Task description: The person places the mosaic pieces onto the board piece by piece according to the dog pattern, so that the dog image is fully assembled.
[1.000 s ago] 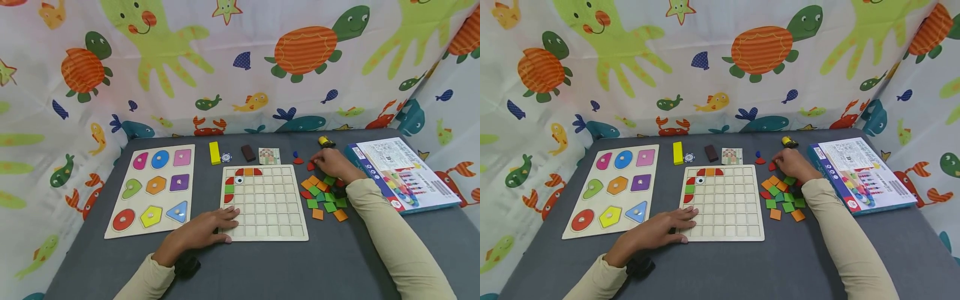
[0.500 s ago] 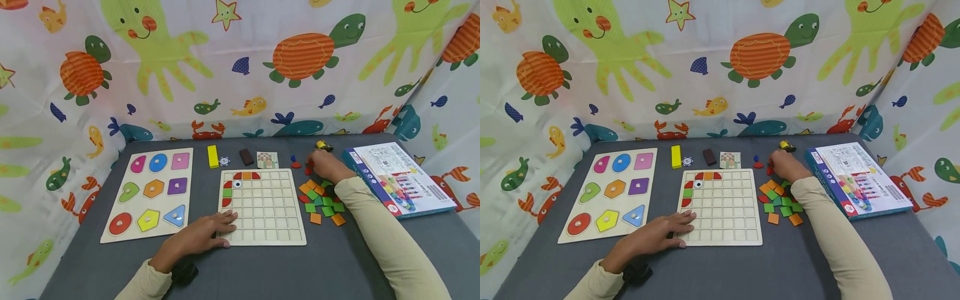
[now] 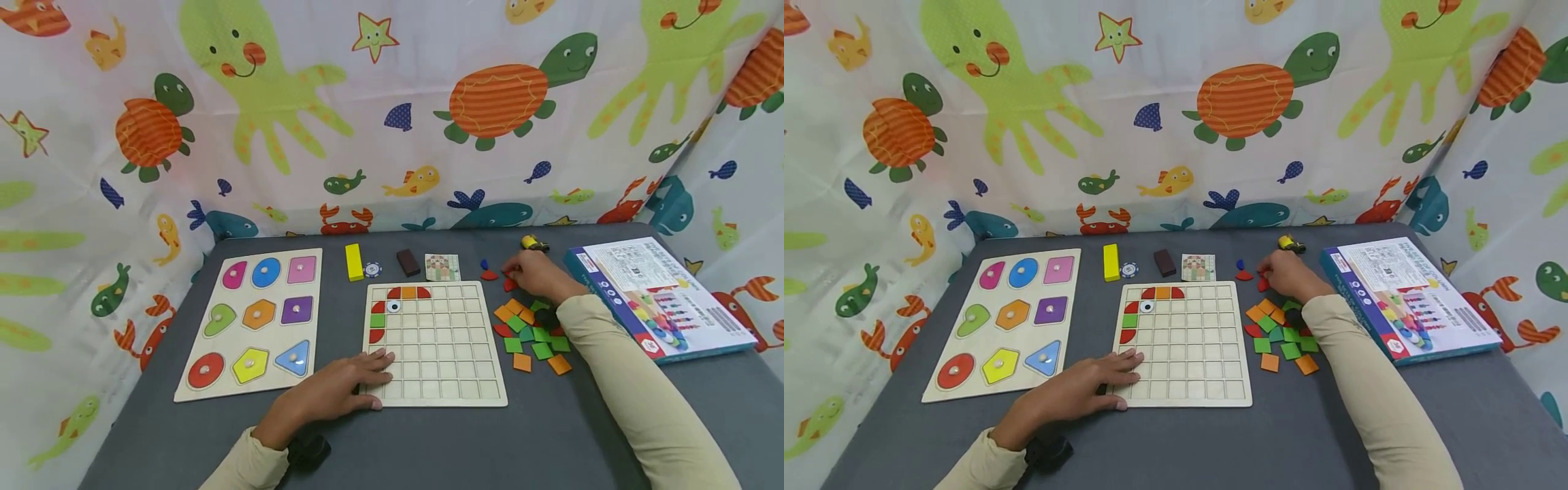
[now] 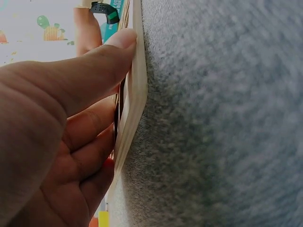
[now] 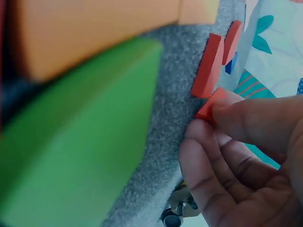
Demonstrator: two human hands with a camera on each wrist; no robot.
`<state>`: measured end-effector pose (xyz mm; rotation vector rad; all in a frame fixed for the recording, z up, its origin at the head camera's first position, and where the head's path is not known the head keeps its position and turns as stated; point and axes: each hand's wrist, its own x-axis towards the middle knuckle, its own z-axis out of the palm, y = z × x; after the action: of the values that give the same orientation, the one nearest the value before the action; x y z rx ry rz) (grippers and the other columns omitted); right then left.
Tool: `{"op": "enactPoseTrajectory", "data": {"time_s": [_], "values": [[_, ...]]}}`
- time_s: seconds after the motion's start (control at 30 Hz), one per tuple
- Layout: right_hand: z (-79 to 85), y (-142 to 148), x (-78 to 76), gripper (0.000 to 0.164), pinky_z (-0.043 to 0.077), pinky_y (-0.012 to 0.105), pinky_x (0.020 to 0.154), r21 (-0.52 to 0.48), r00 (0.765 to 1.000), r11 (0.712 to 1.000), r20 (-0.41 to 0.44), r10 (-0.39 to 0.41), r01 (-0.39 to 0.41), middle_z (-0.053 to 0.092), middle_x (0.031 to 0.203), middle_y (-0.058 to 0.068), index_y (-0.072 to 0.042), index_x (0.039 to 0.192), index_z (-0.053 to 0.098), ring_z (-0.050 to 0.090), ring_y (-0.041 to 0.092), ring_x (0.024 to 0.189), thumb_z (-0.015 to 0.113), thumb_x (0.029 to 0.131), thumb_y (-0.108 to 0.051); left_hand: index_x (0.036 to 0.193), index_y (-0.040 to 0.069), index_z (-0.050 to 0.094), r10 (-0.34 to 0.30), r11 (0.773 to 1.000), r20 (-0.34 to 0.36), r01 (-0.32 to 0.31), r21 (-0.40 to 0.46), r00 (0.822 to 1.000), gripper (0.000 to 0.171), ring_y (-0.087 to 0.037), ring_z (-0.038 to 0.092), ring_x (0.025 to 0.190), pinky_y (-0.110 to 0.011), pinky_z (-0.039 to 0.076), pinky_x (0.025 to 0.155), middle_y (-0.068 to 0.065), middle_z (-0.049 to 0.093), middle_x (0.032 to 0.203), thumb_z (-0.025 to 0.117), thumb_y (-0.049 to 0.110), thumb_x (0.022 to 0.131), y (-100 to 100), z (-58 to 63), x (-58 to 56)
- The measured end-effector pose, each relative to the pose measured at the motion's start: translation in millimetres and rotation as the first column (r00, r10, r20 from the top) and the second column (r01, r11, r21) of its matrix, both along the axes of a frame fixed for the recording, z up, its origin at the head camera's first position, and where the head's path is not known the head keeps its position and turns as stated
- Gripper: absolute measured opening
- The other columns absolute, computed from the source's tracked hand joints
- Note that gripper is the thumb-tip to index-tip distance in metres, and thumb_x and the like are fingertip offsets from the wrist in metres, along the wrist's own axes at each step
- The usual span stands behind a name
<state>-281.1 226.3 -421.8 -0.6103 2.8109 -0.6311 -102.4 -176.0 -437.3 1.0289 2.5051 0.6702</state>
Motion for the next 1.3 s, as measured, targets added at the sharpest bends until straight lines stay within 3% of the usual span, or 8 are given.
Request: {"op": "enactPoseTrajectory", "data": {"time_s": [0.13, 0.37, 0.57, 0.93, 1.1, 1.3], "values": [[-1.4, 1.0, 1.7, 0.025, 0.045, 0.036, 0.065, -0.057, 0.998, 0.997, 0.029, -0.048, 0.050, 0.064, 0.112, 0.025, 0.006, 0.115, 0.068, 0.055, 0.026, 0.079, 0.052, 0.095, 0.002, 0.139, 0.015, 0.056, 0.013, 1.000, 0.003, -0.013, 0.000, 1.000, 0.052, -0.018, 0.027, 0.143, -0.044, 0.032, 0.109, 0.003, 0.038, 0.152, 0.070, 0.031, 0.091, -0.5, -1.3, 2.3], [5.2, -8.3, 8.7, 0.025, 0.050, 0.048, 0.082, -0.117, 0.996, 0.990, 0.044, -0.075, 0.080, 0.064, 0.113, 0.023, 0.005, 0.118, 0.065, 0.058, 0.033, 0.096, 0.055, 0.096, -0.001, 0.139, 0.014, 0.055, 0.012, 1.000, 0.016, -0.012, 0.004, 1.000, 0.053, -0.017, 0.025, 0.143, -0.043, 0.031, 0.110, 0.003, 0.037, 0.152, 0.069, 0.031, 0.091, -4.4, 0.1, 2.2], [3.6, -21.9, 17.8, 0.024, 0.050, 0.048, 0.085, -0.197, 0.996, 0.977, 0.037, -0.079, 0.085, 0.065, 0.113, 0.019, 0.000, 0.118, 0.067, 0.059, 0.032, 0.098, 0.059, 0.096, -0.005, 0.137, 0.014, 0.058, 0.014, 1.000, 0.007, -0.014, 0.003, 1.000, 0.052, -0.017, 0.028, 0.143, -0.044, 0.032, 0.109, 0.003, 0.039, 0.151, 0.072, 0.029, 0.090, -8.3, 3.8, -0.5], [-6.6, -38.5, 24.7, 0.020, 0.052, 0.042, 0.079, -0.257, 0.998, 0.965, 0.049, -0.043, 0.054, 0.068, 0.106, 0.013, -0.001, 0.111, 0.070, 0.061, 0.026, 0.092, 0.058, 0.098, -0.008, 0.138, 0.014, 0.057, 0.007, 1.000, 0.033, -0.008, 0.015, 0.999, 0.052, -0.017, 0.026, 0.143, -0.044, 0.030, 0.110, 0.002, 0.038, 0.152, 0.070, 0.030, 0.091, -0.9, -1.0, -0.4], [-6.2, -52.6, 27.3, 0.022, 0.052, 0.038, 0.075, -0.258, 0.998, 0.965, 0.065, -0.022, 0.038, 0.068, 0.106, 0.014, 0.001, 0.113, 0.070, 0.059, 0.025, 0.088, 0.057, 0.096, -0.004, 0.138, 0.013, 0.057, 0.005, 1.000, 0.043, -0.006, 0.017, 0.999, 0.052, -0.017, 0.026, 0.143, -0.044, 0.030, 0.110, 0.002, 0.037, 0.152, 0.070, 0.029, 0.091, -0.3, -1.9, 0.8], [-0.9, -69.4, 28.3, 0.023, 0.051, 0.041, 0.079, -0.286, 1.000, 0.958, 0.022, 0.016, -0.009, 0.066, 0.108, 0.016, 0.003, 0.114, 0.069, 0.059, 0.027, 0.090, 0.056, 0.097, -0.002, 0.138, 0.012, 0.057, -0.002, 1.000, 0.011, 0.002, 0.023, 1.000, 0.052, -0.018, 0.027, 0.143, -0.044, 0.030, 0.110, 0.000, 0.038, 0.152, 0.070, 0.029, 0.091, -1.7, -1.2, -3.0]]}}
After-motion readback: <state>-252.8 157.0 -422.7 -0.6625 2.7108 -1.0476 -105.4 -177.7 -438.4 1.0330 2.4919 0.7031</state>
